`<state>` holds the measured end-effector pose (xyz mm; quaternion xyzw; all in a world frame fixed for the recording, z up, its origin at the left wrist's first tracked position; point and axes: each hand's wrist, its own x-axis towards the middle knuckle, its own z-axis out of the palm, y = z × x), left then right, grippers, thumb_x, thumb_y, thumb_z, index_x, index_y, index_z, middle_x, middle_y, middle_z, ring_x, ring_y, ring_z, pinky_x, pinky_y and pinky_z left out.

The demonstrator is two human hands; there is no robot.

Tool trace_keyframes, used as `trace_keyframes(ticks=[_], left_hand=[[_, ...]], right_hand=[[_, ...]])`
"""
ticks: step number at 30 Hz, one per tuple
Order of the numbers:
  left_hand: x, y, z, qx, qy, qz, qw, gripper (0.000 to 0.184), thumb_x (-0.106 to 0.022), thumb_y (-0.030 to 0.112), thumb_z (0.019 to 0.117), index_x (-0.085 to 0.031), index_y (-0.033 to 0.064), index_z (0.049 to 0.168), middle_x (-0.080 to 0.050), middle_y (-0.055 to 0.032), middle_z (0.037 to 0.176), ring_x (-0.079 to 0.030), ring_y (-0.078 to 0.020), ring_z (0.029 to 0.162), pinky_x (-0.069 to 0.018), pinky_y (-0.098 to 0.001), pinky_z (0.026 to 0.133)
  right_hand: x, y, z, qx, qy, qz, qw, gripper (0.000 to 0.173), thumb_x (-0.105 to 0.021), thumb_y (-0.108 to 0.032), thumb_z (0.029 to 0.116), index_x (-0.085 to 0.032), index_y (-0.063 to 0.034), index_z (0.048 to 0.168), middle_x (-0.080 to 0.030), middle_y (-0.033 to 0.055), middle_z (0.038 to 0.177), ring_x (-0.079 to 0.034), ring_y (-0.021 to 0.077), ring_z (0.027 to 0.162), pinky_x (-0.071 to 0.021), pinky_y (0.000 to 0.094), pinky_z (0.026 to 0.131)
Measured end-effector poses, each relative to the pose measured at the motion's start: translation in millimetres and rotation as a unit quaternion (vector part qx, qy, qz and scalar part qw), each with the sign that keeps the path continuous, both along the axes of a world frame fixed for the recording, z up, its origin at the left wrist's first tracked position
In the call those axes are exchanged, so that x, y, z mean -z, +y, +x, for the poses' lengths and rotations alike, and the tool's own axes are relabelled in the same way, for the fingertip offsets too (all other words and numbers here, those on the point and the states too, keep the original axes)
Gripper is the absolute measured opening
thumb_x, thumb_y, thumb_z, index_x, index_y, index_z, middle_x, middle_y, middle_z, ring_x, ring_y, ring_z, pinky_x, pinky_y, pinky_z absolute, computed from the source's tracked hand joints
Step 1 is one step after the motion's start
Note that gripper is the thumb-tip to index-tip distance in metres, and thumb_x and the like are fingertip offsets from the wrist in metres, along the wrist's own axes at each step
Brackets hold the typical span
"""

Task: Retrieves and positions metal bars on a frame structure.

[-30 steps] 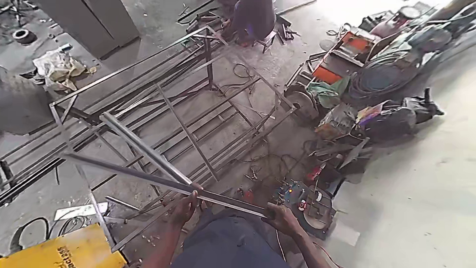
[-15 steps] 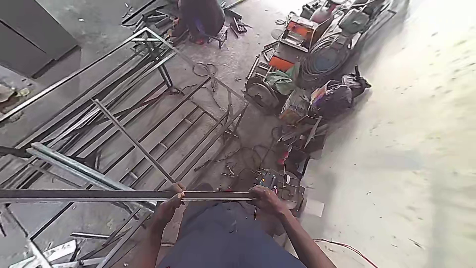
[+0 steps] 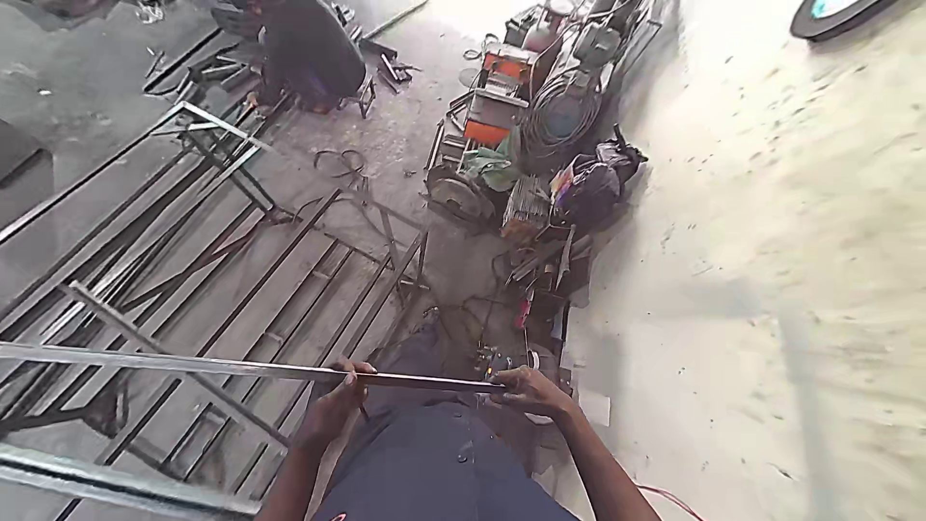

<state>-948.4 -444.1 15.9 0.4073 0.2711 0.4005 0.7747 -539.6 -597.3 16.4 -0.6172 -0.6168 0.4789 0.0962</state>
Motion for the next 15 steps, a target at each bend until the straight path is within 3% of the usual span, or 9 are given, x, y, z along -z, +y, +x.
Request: trace_keyframes(ticks=[3,6,9,11,13,15], left_hand=[[15,54,38,-0.014,-0.001,0.011,1.000,0.013,-0.073,0.030,0.0953,-0.069,0.0185,0.099,-0.075,-0.0105,0.106,-0.073,-0.0182,0.084,-0.0596,-0.0308,0.069],[18,116,81,-0.039,-0.024,-0.009,0.999,0.014,-0.078,0.030,0.0913,-0.073,0.0190,0.099,-0.075,-0.0104,0.106,-0.072,-0.0168,0.080,-0.0593,-0.0305,0.067],[14,171,122,-0.050,-0.039,-0.027,0.998,0.014,-0.078,0.031,0.0900,-0.074,0.0202,0.099,-0.075,-0.0094,0.108,-0.072,-0.0157,0.080,-0.0591,-0.0299,0.067],[9,201,141,-0.046,-0.038,-0.020,0.998,0.019,-0.076,0.038,0.0899,-0.074,0.0212,0.098,-0.075,-0.0079,0.112,-0.072,-0.0174,0.089,-0.0595,-0.0317,0.074],[1,230,157,-0.037,-0.036,0.014,0.999,0.029,-0.069,0.049,0.0940,-0.074,0.0209,0.098,-0.075,-0.0076,0.113,-0.072,-0.0193,0.096,-0.0592,-0.0338,0.080],[-9,253,177,-0.044,-0.037,0.038,0.998,0.032,-0.065,0.049,0.0976,-0.073,0.0176,0.096,-0.075,-0.0106,0.111,-0.073,-0.0220,0.097,-0.0598,-0.0353,0.082]], right_hand=[[-9,64,42,-0.039,-0.059,0.003,0.998,0.041,-0.060,-0.059,0.0958,-0.073,-0.0273,0.119,-0.076,0.0007,0.102,-0.072,0.0209,0.096,-0.0550,0.0558,0.086],[-19,148,90,-0.065,-0.102,0.032,0.992,0.037,-0.062,-0.057,0.0958,-0.072,-0.0277,0.117,-0.076,0.0007,0.099,-0.072,0.0221,0.093,-0.0554,0.0561,0.082],[-37,231,132,-0.068,-0.132,0.035,0.988,0.033,-0.067,-0.047,0.0950,-0.072,-0.0238,0.119,-0.075,0.0037,0.108,-0.071,0.0252,0.101,-0.0551,0.0581,0.088],[-43,272,151,-0.057,-0.180,0.065,0.980,0.032,-0.068,-0.041,0.0944,-0.072,-0.0236,0.121,-0.074,0.0035,0.113,-0.070,0.0250,0.107,-0.0539,0.0554,0.094],[-47,304,167,-0.046,-0.219,0.115,0.968,0.033,-0.069,-0.044,0.0938,-0.073,-0.0248,0.120,-0.075,0.0013,0.113,-0.069,0.0229,0.109,-0.0510,0.0519,0.099],[-55,328,187,-0.042,-0.226,0.128,0.965,0.033,-0.071,-0.043,0.0929,-0.073,-0.0246,0.121,-0.075,0.0017,0.115,-0.068,0.0236,0.111,-0.0494,0.0518,0.100]])
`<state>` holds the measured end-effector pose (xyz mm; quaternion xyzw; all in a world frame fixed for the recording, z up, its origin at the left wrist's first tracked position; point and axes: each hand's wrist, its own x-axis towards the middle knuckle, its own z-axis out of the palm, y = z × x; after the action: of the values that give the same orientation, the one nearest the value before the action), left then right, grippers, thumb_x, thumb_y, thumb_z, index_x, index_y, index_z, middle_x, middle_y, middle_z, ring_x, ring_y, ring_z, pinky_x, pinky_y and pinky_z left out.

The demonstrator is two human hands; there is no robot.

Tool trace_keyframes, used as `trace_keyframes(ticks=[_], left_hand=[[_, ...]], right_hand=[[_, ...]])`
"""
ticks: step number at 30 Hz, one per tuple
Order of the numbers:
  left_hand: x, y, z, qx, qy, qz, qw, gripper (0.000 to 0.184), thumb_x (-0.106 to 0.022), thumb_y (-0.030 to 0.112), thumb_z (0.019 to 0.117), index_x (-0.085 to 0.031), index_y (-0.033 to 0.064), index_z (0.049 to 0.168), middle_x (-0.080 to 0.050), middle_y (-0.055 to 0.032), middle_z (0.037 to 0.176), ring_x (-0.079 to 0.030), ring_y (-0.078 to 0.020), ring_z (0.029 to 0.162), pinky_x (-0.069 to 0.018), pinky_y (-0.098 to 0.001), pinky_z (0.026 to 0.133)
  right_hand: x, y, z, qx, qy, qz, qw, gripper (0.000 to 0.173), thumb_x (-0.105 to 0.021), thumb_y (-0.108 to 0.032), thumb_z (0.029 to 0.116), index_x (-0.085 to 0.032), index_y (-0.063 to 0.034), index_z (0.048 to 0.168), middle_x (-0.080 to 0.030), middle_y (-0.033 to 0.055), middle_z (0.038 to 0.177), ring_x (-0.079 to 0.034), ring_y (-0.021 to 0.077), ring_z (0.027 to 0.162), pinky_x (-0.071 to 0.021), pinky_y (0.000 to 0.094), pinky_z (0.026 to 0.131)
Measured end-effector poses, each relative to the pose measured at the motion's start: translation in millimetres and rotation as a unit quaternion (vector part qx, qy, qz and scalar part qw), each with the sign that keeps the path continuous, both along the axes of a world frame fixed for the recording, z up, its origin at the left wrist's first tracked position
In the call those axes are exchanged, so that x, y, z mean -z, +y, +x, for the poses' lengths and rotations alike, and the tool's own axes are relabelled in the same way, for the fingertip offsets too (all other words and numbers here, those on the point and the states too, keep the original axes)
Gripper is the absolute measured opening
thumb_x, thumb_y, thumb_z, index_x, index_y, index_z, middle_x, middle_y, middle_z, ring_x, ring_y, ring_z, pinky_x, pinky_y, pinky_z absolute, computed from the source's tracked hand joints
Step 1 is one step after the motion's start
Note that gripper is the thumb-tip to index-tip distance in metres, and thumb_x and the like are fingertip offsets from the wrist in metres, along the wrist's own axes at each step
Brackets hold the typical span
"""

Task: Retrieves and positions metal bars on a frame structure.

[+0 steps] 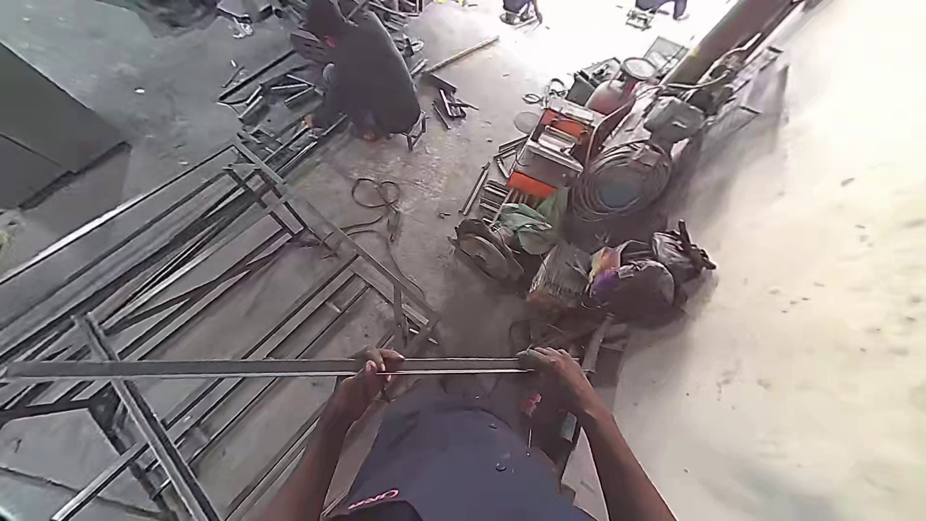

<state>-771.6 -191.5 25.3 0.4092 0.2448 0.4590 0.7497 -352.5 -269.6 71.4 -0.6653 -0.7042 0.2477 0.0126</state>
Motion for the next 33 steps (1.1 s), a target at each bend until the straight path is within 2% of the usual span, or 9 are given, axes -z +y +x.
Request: trace_keyframes(ticks=[8,13,16,18,20,22,26,29,33], left_hand=[[-12,53,66,-0.050,0.024,0.025,0.998,0.018,-0.067,0.032,0.0982,-0.073,0.0155,0.099,-0.075,-0.0114,0.111,-0.073,-0.0231,0.102,-0.0590,-0.0369,0.088],[-20,62,122,-0.140,0.061,-0.012,0.988,0.019,-0.069,0.028,0.0978,-0.071,0.0092,0.100,-0.075,-0.0129,0.109,-0.071,-0.0238,0.102,-0.0576,-0.0406,0.090],[-17,69,162,-0.270,0.099,-0.099,0.953,0.031,-0.070,0.025,0.0965,-0.066,-0.0001,0.114,-0.075,-0.0155,0.106,-0.071,-0.0185,0.082,-0.0574,-0.0305,0.067],[-13,71,183,-0.334,0.178,-0.198,0.904,0.052,-0.078,0.031,0.0910,-0.060,0.0026,0.131,-0.075,-0.0099,0.105,-0.068,-0.0133,0.073,-0.0541,-0.0271,0.059],[-10,60,204,-0.343,0.296,-0.252,0.855,0.065,-0.082,0.035,0.0858,-0.055,0.0025,0.135,-0.071,-0.0076,0.109,-0.068,-0.0140,0.088,-0.0586,-0.0322,0.076],[2,26,218,-0.331,0.392,-0.250,0.821,0.066,-0.083,0.041,0.0853,-0.059,0.0020,0.133,-0.072,-0.0089,0.116,-0.070,-0.0168,0.105,-0.0580,-0.0386,0.096],[35,-93,254,-0.288,0.486,-0.375,0.735,0.059,-0.075,0.052,0.0886,-0.064,0.0109,0.129,-0.072,-0.0092,0.113,-0.069,-0.0235,0.105,-0.0548,-0.0506,0.099],[62,-196,300,-0.297,0.451,-0.520,0.662,0.062,-0.071,0.052,0.0928,-0.061,0.0080,0.136,-0.068,-0.0183,0.125,-0.066,-0.0337,0.117,-0.0500,-0.0581,0.104],[109,-341,410,-0.410,0.341,-0.654,0.536,0.053,-0.070,0.045,0.0953,-0.067,0.0033,0.128,-0.069,-0.0218,0.123,-0.066,-0.0373,0.117,-0.0504,-0.0591,0.103]], right_hand=[[25,81,75,-0.034,0.040,0.007,0.999,0.032,-0.071,-0.045,0.0931,-0.074,-0.0271,0.120,-0.074,-0.0025,0.116,-0.068,0.0193,0.111,-0.0490,0.0512,0.101],[45,148,121,-0.097,0.061,-0.027,0.993,0.027,-0.077,-0.032,0.0880,-0.077,-0.0178,0.111,-0.076,0.0059,0.106,-0.071,0.0282,0.101,-0.0543,0.0598,0.092],[72,190,149,-0.121,0.047,-0.088,0.988,0.034,-0.076,-0.046,0.0864,-0.075,-0.0193,0.106,-0.074,0.0058,0.086,-0.071,0.0280,0.080,-0.0558,0.0618,0.072],[86,209,158,-0.130,0.038,-0.160,0.978,0.039,-0.071,-0.055,0.0883,-0.072,-0.0209,0.107,-0.071,0.0045,0.081,-0.069,0.0263,0.076,-0.0547,0.0603,0.069],[94,228,156,-0.143,0.028,-0.211,0.967,0.043,-0.065,-0.057,0.0933,-0.070,-0.0197,0.114,-0.071,0.0070,0.088,-0.069,0.0282,0.081,-0.0545,0.0604,0.073],[101,252,138,-0.149,0.027,-0.217,0.964,0.044,-0.062,-0.054,0.0976,-0.069,-0.0160,0.118,-0.071,0.0118,0.092,-0.068,0.0322,0.084,-0.0536,0.0615,0.074],[125,289,66,-0.177,0.040,-0.174,0.968,0.048,-0.057,-0.046,0.1037,-0.065,-0.0060,0.129,-0.070,0.0233,0.110,-0.068,0.0415,0.101,-0.0522,0.0663,0.086],[136,304,-4,-0.183,0.061,-0.159,0.968,0.046,-0.053,-0.038,0.1070,-0.063,0.0004,0.130,-0.067,0.0291,0.116,-0.064,0.0444,0.108,-0.0490,0.0640,0.094],[154,307,-86,-0.144,0.034,-0.140,0.979,0.044,-0.053,-0.033,0.1062,-0.061,0.0009,0.133,-0.064,0.0303,0.126,-0.061,0.0445,0.118,-0.0472,0.0624,0.098]])
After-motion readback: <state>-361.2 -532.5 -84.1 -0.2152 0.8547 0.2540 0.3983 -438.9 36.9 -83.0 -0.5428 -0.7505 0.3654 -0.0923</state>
